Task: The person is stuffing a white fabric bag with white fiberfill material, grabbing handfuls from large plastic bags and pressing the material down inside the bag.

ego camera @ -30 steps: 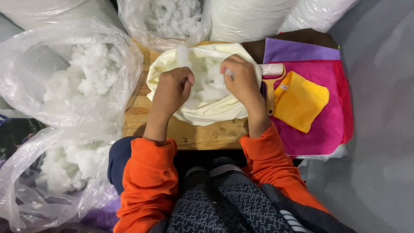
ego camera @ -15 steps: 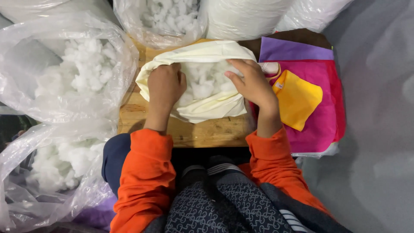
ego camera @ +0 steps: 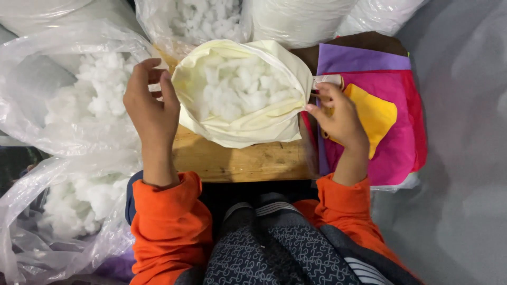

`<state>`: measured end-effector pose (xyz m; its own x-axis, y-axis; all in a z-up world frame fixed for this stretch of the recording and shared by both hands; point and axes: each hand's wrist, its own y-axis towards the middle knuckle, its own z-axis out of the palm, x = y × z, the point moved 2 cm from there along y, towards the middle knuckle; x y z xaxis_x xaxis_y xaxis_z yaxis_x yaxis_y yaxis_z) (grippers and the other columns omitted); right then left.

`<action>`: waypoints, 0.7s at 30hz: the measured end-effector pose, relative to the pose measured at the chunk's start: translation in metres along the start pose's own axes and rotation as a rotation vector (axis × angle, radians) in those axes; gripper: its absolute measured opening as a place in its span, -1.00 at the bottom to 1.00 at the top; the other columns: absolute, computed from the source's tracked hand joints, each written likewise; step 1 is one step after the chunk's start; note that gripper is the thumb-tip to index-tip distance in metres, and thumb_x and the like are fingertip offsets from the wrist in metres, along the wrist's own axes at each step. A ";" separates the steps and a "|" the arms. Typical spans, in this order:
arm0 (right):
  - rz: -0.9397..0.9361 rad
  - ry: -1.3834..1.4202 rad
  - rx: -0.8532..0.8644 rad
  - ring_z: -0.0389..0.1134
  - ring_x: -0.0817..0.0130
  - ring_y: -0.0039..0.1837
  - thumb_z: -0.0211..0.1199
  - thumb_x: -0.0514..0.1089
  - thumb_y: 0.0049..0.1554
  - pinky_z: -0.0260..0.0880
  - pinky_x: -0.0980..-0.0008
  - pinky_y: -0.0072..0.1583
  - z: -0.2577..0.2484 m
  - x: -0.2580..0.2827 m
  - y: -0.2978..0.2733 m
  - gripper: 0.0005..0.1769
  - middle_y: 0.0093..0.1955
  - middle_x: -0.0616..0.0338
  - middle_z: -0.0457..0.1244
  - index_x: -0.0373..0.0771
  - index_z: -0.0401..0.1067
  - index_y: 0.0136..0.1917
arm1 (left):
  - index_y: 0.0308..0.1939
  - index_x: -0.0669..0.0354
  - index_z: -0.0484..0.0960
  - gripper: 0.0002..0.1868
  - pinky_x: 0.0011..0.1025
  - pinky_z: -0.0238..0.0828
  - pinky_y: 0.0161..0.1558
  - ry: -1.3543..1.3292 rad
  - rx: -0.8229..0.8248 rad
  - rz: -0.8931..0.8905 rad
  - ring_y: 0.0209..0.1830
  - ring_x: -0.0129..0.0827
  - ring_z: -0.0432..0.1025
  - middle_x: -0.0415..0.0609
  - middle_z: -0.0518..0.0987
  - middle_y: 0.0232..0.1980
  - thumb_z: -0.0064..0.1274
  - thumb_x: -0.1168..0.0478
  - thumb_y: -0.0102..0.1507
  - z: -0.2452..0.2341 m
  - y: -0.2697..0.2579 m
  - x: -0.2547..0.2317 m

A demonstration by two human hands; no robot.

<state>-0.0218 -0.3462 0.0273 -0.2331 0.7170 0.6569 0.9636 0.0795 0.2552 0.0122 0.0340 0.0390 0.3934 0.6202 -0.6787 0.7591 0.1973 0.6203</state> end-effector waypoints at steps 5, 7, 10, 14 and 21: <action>0.273 0.237 0.106 0.44 0.00 0.08 0.30 -0.23 0.21 0.56 0.11 0.02 0.046 -0.042 0.007 -0.52 0.13 -0.23 0.33 -0.25 0.25 0.35 | 0.45 0.37 0.22 -0.30 0.21 0.35 0.21 0.083 0.329 -0.340 0.25 0.39 0.39 0.54 0.48 0.19 0.14 0.01 0.41 0.028 -0.019 0.038; 0.264 0.368 0.065 0.45 0.12 -0.03 0.27 -0.36 0.21 0.61 0.25 -0.11 0.046 -0.043 0.012 -0.61 0.03 -0.22 0.33 -0.32 0.26 0.28 | 0.55 0.27 0.10 -0.16 0.20 0.26 0.33 0.041 0.504 -0.520 0.36 0.40 0.31 0.57 0.40 0.32 0.10 -0.13 0.40 0.032 -0.022 0.039; 0.160 0.604 -0.054 0.40 0.44 -0.14 0.23 -0.30 0.30 0.60 0.51 -0.20 0.017 -0.026 0.020 -0.68 -0.03 0.01 0.30 -0.27 0.22 0.27 | 0.51 0.15 0.21 -0.32 -0.35 0.47 -0.29 -0.349 0.385 -0.444 -0.35 -0.23 0.46 0.14 0.60 -0.23 0.15 0.29 0.36 0.020 -0.008 0.022; 0.054 0.771 -0.205 0.13 0.53 -0.41 0.14 -0.17 0.36 0.21 0.60 -0.38 -0.020 -0.031 0.022 -0.76 -0.20 0.10 0.20 -0.15 0.17 0.23 | 0.38 -0.01 0.39 -0.47 -0.50 0.63 -0.37 -0.693 0.323 -0.701 -0.33 -0.50 0.48 -0.20 0.47 -0.33 0.11 0.25 0.32 0.000 0.003 0.000; -0.162 -0.312 -0.189 0.32 -0.06 0.21 0.41 -0.25 0.18 0.31 0.06 0.27 -0.015 0.034 -0.002 -0.58 0.12 -0.05 0.25 -0.21 0.40 0.28 | 0.35 0.05 0.42 -0.33 -0.27 0.54 -0.22 -0.442 0.505 -0.456 -0.18 -0.11 0.48 0.21 0.51 -0.06 0.07 0.48 0.15 0.006 -0.009 0.024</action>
